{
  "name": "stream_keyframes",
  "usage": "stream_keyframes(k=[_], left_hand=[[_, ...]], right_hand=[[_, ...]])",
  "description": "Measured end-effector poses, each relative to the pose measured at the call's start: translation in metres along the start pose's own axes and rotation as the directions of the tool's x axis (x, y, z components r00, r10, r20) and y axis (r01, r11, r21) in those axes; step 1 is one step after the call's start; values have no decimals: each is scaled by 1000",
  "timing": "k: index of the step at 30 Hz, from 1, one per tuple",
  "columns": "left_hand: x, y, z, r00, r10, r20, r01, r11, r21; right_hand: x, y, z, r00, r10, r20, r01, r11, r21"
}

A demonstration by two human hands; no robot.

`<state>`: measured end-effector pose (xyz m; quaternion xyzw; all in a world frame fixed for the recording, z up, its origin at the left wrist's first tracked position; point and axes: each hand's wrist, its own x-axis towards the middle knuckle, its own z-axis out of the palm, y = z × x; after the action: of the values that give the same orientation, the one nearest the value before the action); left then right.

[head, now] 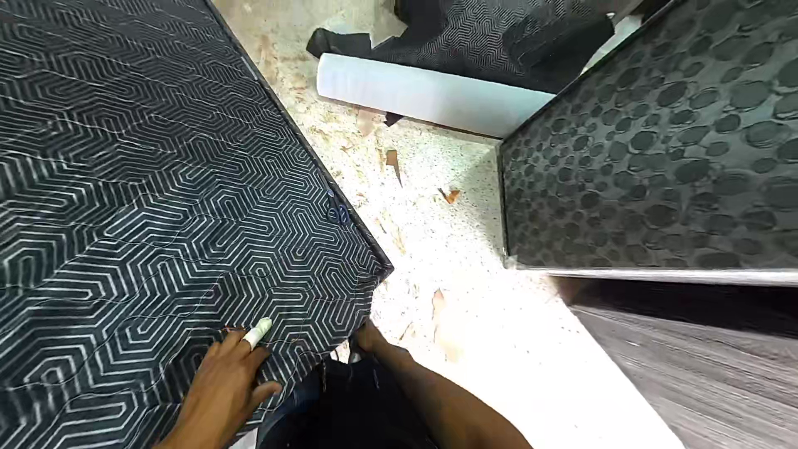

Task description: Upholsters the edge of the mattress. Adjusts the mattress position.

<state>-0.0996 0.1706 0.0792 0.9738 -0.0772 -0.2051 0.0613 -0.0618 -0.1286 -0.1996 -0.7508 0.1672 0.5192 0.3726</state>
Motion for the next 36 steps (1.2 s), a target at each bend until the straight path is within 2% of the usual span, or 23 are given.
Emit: stream_keyframes(k=[2,3,5,8,9,12,16,18,20,22,25,26,27,29,30,31,34,36], left_hand=[[-9,3,4,1000,-14,22,14,1000,-10],[-12,4,6,1000,-20,6,20,999,-26],[-17,8,10,999,-43,-24,41,996,-75],[-18,9,11,994,-108,0,106,976,-191],[-17,8,8,992,-128,21,129,967,-220],[-12,4,1,988,-151,-44,137,962,-235],[-26,1,-9,987,-152,-56,136,966,-220],[-33,-6,-2,988,-145,-61,132,973,-187],[-38,-9,1,989,-142,-29,134,974,-181],[-38,-6,-6,994,-88,70,105,954,-281],[-36,2,-29,971,63,230,61,866,-496],[-41,3,-37,970,93,224,56,814,-578],[-49,4,-44,980,98,173,54,703,-709],[-71,14,-51,994,27,106,92,315,-944],[-86,20,-51,990,-28,139,142,176,-974],[-102,26,-48,980,-87,181,189,94,-977],[-150,39,-28,932,-252,262,271,3,-963],[-177,45,-11,881,-362,305,279,-122,-952]], right_hand=[[-3,0,13,974,25,225,17,983,-183],[-5,-4,13,961,25,277,44,970,-241],[-2,-8,14,940,6,340,97,954,-285],[0,-20,16,912,79,403,70,938,-341],[-3,-23,16,904,103,414,57,933,-355],[-15,-43,7,918,83,388,104,893,-437],[-85,-85,-32,889,-156,432,403,713,-573],[-118,-95,-62,813,-277,512,551,649,-525],[-150,-109,-82,734,-346,585,639,644,-421],[-175,-125,-89,665,-467,583,720,608,-335],[-188,-157,-79,566,-668,484,823,494,-281],[-187,-165,-71,544,-716,438,839,474,-266],[-184,-172,-63,519,-758,396,855,453,-253],[-179,-184,-41,465,-821,332,880,389,-272],[-178,-190,-28,444,-835,324,885,354,-302],[-179,-195,-12,430,-838,335,885,319,-338],[-181,-214,38,421,-805,417,864,218,-453],[-180,-228,57,400,-789,466,852,133,-507]])
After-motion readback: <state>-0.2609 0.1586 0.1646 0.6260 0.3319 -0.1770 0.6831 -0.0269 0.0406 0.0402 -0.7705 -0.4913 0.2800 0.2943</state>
